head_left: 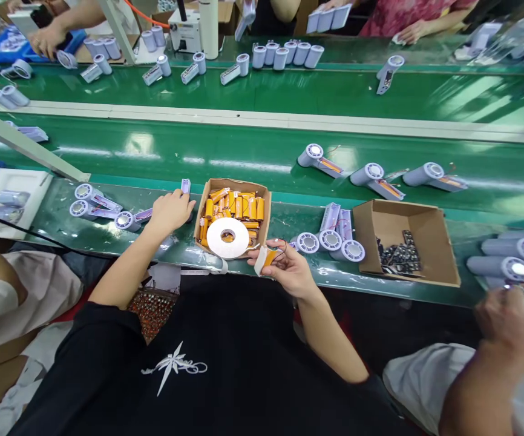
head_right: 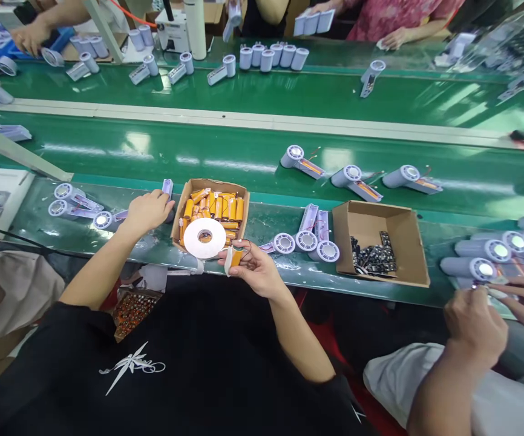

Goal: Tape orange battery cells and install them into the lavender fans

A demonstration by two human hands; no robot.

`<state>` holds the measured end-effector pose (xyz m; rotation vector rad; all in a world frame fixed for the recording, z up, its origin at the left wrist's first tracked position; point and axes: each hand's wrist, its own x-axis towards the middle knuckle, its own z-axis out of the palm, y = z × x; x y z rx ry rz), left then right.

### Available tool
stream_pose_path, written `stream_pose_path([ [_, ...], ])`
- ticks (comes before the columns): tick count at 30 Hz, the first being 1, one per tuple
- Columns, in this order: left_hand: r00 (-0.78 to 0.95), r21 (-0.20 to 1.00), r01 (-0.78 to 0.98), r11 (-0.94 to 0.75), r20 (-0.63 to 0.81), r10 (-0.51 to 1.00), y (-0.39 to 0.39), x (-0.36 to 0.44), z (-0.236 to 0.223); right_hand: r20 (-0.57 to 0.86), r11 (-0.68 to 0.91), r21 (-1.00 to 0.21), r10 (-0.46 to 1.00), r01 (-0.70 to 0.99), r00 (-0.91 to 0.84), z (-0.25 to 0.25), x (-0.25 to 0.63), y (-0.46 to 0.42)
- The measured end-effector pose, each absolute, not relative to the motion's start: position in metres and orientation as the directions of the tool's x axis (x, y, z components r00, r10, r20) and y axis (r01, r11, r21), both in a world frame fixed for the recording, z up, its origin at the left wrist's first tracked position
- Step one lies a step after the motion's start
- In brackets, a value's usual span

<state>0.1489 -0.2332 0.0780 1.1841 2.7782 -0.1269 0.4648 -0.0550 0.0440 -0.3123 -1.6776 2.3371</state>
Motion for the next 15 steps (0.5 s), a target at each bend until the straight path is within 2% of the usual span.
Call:
stream_pose_path([
  [4, -0.732, -0.17, 0.674, 0.719, -0.289, 0.617, -0.228, 0.151, 0.09, -0.018, -0.293, -0.952, 0.346, -0.09, -0.938, 0.037, 0.473, -0.055],
  [7, -0.742, -0.226, 0.653, 0.723, -0.386, 0.548, -0.231, 0.148, 0.091, 0.002, -0.304, -0.944, 0.38, -0.127, -0.925, 0.026, 0.483, -0.055],
  [12, -0.601, -0.165, 0.779, 0.605, -0.474, 0.644, -0.207, 0.097, 0.091, 0.01, -0.28, -0.946, 0.47, -0.161, -0.883, 0.018, 0.481, -0.043],
  [15, -0.472, -0.089, 0.867, 0.49, -0.459, 0.752, -0.161, 0.054, 0.087, 0.091, -0.174, -0.958, 0.572, -0.229, -0.815, 0.028, 0.459, -0.028],
])
